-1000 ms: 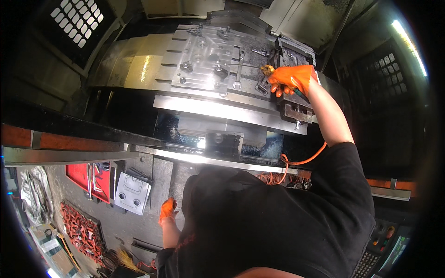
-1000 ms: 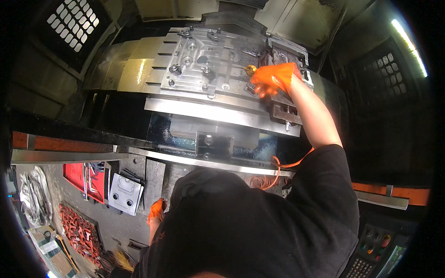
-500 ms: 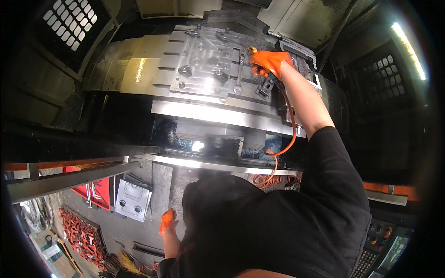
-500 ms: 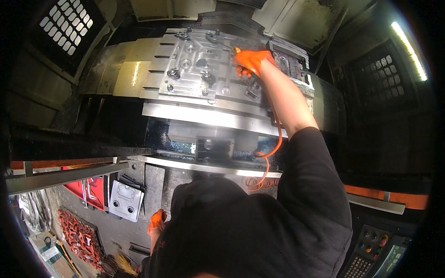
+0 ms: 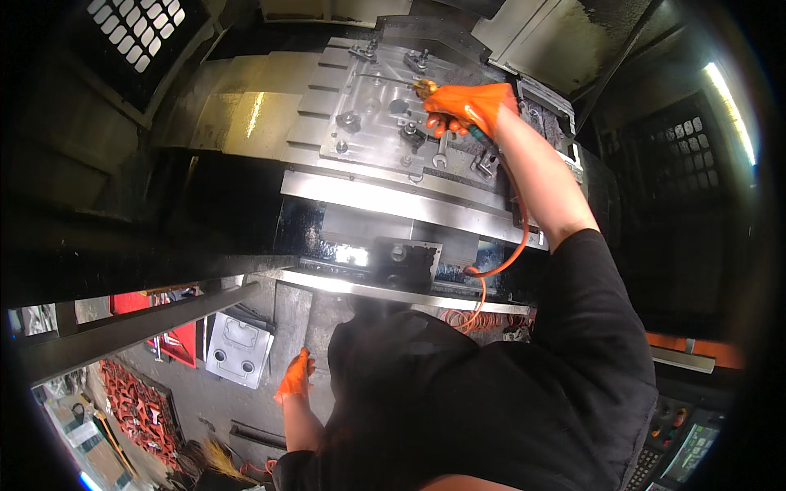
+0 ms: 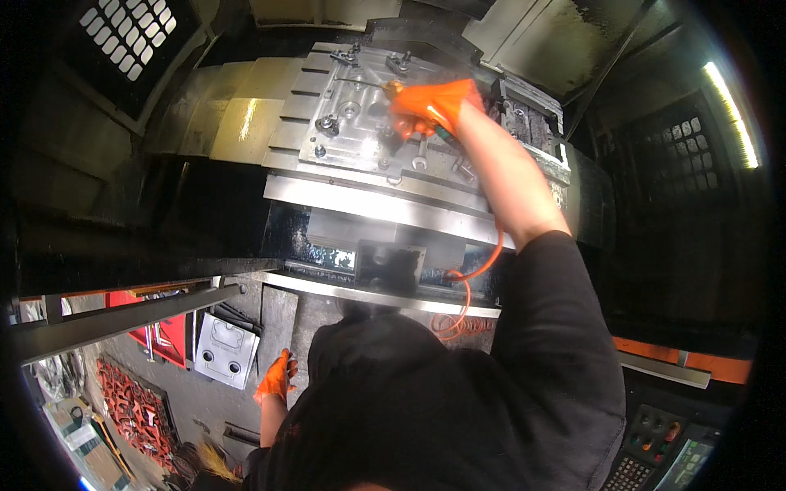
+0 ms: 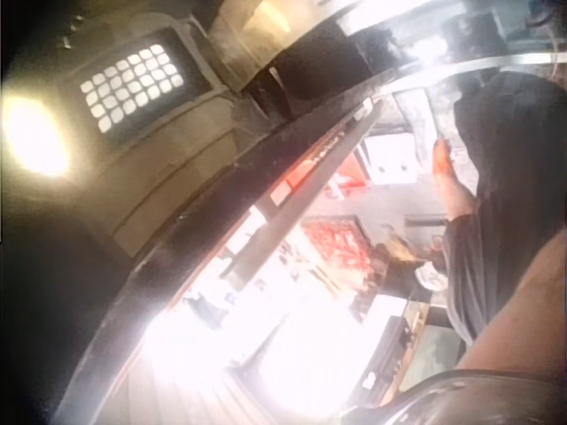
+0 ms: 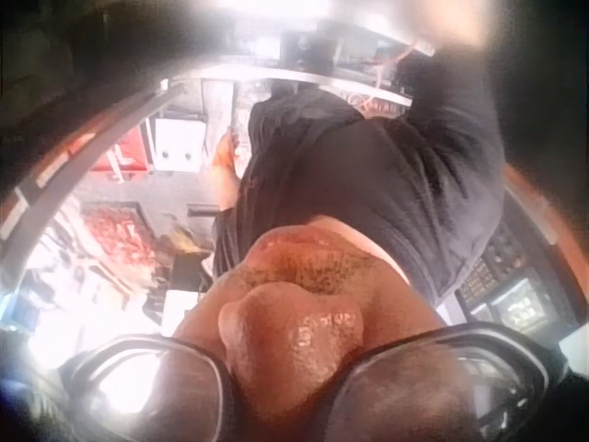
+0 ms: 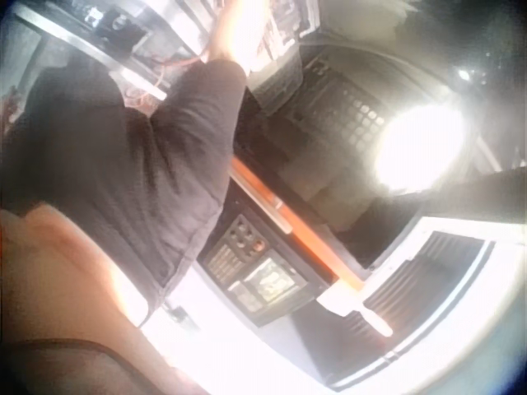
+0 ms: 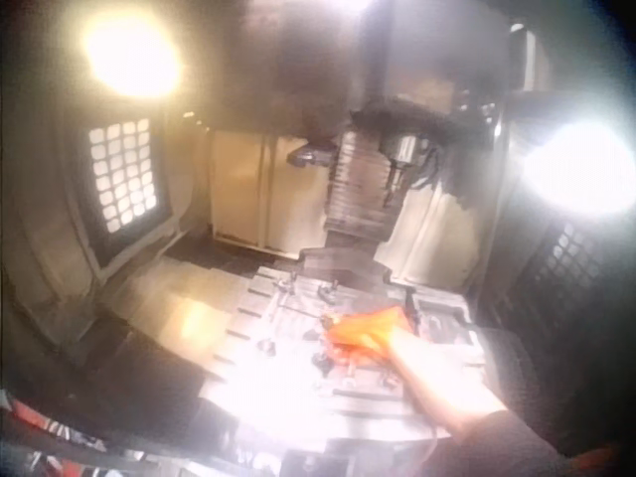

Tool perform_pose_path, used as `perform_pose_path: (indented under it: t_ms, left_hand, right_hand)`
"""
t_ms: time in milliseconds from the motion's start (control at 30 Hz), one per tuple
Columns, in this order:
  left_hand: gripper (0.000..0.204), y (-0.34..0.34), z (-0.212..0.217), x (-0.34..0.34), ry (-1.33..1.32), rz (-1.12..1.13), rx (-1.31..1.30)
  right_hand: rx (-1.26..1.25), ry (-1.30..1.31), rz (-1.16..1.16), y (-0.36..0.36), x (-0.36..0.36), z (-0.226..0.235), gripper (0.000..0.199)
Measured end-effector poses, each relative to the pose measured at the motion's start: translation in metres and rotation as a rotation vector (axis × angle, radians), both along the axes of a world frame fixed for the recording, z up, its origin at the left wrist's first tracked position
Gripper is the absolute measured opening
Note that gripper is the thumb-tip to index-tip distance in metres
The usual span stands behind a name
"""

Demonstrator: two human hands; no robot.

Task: The person cleans a metal plate with a cloth and air nozzle, then places it on a machine bed and secures it with bolts using a wrench. The person then cleans another metal plate and places it on the machine bed.

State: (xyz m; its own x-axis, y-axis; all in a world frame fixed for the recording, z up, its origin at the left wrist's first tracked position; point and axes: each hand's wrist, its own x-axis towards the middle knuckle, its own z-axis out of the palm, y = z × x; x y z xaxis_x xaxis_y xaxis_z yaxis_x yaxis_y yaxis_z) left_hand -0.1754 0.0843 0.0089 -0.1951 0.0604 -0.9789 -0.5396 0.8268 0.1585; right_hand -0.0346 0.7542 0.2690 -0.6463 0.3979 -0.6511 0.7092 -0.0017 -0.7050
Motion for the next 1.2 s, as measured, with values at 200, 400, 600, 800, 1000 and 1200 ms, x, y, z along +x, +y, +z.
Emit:
perform_pose_path:
  t_ms: [200, 400, 600, 800, 1000, 1200]
  left_hand:
    - [0.057, 0.000, -0.021, -0.012, 0.130, 0.122, 0.056]
    - [0.043, 0.026, -0.016, -0.022, 0.135, 0.070, 0.021]
    - [0.037, 0.070, -0.105, -0.036, -0.031, -0.112, 0.223]
    - [0.048, 0.206, -0.071, -0.009, 0.149, -0.280, 0.610]
    - [0.069, 0.291, -0.065, 0.048, 0.353, -0.517, 0.512]
    - [0.075, 0.294, -0.213, 0.061, 0.300, -0.685, 0.422]
  right_hand:
    - [0.181, -0.313, 0.048, -0.062, 0.026, 0.065, 0.042]
    - [0.111, -0.452, -0.048, -0.072, 0.077, 0.076, 0.040]
    - [0.142, -0.526, -0.237, -0.093, 0.127, 0.078, 0.036]
    - [0.221, -0.239, -0.498, -0.159, 0.208, 0.040, 0.042]
    - [-0.353, -0.443, -0.559, -0.303, 0.272, -0.038, 0.027]
    - [-0.616, -0.545, -0.727, -0.388, 0.361, -0.092, 0.028]
